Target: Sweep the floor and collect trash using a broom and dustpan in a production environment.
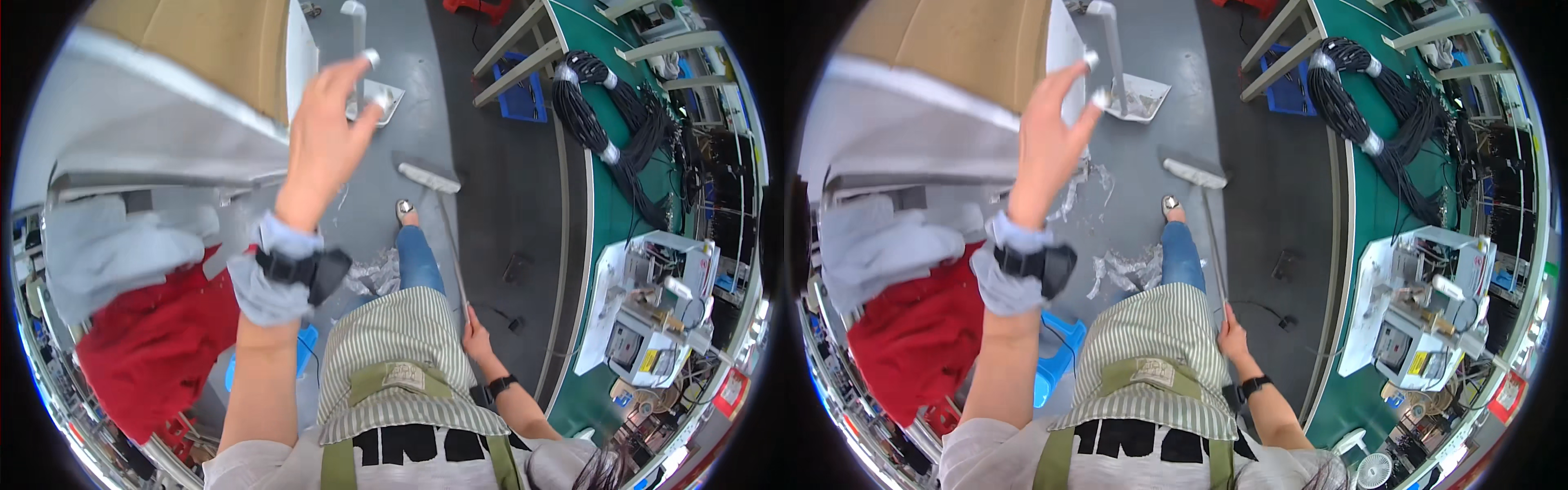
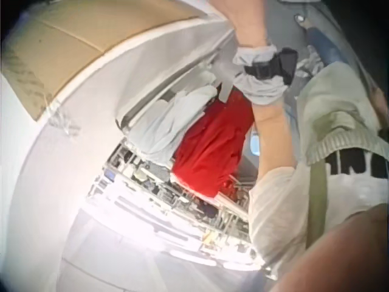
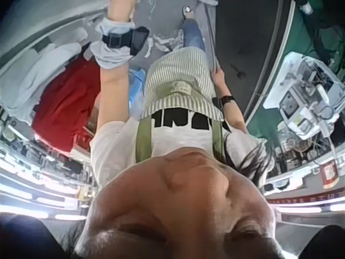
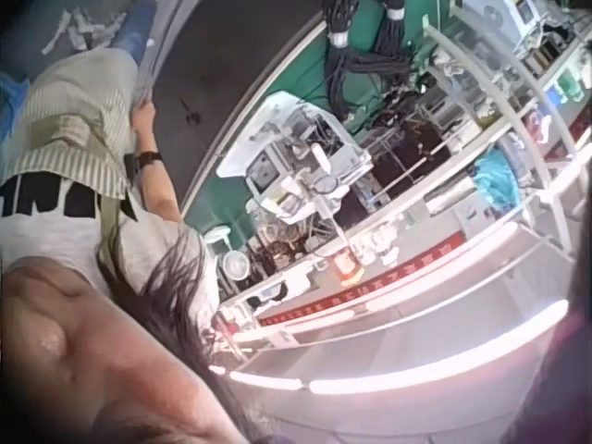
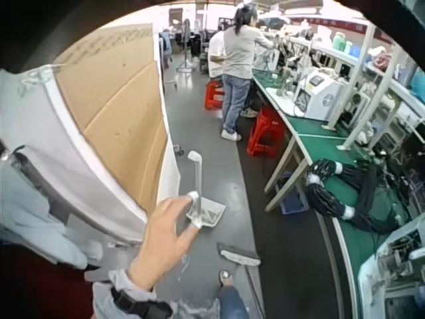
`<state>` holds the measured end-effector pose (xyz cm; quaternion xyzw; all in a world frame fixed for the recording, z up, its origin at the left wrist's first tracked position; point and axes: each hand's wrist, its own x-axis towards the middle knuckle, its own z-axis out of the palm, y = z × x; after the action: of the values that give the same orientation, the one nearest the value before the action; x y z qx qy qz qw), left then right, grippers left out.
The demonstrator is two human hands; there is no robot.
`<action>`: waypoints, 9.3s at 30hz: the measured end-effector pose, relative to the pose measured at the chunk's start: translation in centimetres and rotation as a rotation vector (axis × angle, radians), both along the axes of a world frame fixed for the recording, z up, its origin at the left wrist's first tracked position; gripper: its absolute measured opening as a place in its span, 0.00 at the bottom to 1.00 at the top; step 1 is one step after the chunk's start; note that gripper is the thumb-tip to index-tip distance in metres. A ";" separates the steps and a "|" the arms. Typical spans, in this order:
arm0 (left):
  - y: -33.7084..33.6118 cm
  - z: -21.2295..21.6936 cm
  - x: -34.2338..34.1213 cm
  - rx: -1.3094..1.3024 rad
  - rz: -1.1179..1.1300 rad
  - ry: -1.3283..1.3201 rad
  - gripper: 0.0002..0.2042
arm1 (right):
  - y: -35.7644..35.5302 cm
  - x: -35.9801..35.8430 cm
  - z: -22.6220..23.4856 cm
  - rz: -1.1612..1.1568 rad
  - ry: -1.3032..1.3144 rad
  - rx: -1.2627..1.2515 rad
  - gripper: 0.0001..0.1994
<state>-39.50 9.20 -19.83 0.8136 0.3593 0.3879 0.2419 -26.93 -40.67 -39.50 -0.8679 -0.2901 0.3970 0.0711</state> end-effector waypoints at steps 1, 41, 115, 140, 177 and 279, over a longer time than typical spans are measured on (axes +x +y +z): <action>-3.2 1.0 -2.1 -0.055 -0.010 -0.029 0.19 | -2.6 -1.7 1.5 0.005 0.042 0.106 0.23; -73.6 -3.1 -25.7 -1.237 0.581 0.466 0.10 | 18.5 -6.6 -15.7 0.946 -0.021 0.424 0.22; -47.7 -17.5 -42.6 -1.081 0.686 -0.870 0.28 | 2.7 9.2 -11.7 -0.197 -0.349 0.320 0.20; -25.0 -39.4 19.4 -1.626 -0.058 -1.060 0.26 | -31.6 -18.2 9.8 -0.372 0.322 0.055 0.24; -63.8 -31.9 -45.0 -1.152 0.277 0.295 0.23 | -25.0 -24.9 -1.4 -0.055 0.109 0.107 0.21; -43.1 -62.2 -25.6 -1.343 -0.169 0.091 0.19 | -17.3 -26.1 -37.8 -0.258 -0.267 0.535 0.05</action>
<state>-65.12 -33.94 -82.02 0.5275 0.4674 0.0257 0.7090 -52.98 -57.93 -77.28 -0.8925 -0.2787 0.1770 0.3074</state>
